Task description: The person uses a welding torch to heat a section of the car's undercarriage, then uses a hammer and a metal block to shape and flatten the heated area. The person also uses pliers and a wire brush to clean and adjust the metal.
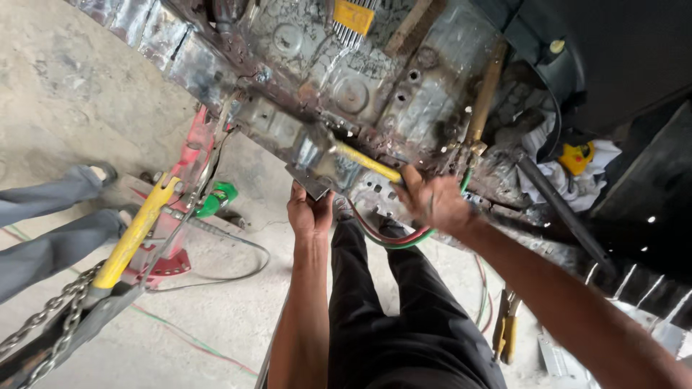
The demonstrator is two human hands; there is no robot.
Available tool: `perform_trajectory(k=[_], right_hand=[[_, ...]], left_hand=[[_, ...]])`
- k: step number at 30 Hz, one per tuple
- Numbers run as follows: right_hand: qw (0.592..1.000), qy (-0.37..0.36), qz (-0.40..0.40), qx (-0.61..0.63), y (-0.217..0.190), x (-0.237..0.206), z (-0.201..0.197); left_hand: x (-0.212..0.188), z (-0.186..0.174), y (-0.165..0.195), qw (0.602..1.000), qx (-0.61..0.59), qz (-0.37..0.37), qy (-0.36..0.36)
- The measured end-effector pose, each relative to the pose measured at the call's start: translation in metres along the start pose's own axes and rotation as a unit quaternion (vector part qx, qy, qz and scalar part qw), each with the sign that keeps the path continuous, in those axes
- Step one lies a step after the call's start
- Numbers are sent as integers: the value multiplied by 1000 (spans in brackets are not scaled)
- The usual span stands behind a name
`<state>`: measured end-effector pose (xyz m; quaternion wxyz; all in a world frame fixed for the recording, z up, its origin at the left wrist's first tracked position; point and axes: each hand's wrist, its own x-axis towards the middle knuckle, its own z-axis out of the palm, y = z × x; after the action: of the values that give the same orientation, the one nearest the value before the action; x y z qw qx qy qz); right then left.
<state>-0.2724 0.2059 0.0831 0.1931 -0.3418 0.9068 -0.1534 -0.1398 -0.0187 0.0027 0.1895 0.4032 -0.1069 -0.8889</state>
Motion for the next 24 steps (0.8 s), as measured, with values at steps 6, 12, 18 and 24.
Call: perform_trajectory(k=[6, 12, 18, 24], right_hand=[[997, 52, -22, 51, -1, 10, -19], [987, 3, -124, -104, -5, 35, -22], [977, 9, -127, -171, 19, 15, -20], [997, 44, -37, -48, 12, -20, -53]], left_hand=[[-4, -7, 8, 999, 19, 0, -41], [2, 3, 14, 1000, 17, 9, -23], [-3, -7, 8, 999, 23, 13, -36], [-29, -9, -30, 999, 34, -14, -18]])
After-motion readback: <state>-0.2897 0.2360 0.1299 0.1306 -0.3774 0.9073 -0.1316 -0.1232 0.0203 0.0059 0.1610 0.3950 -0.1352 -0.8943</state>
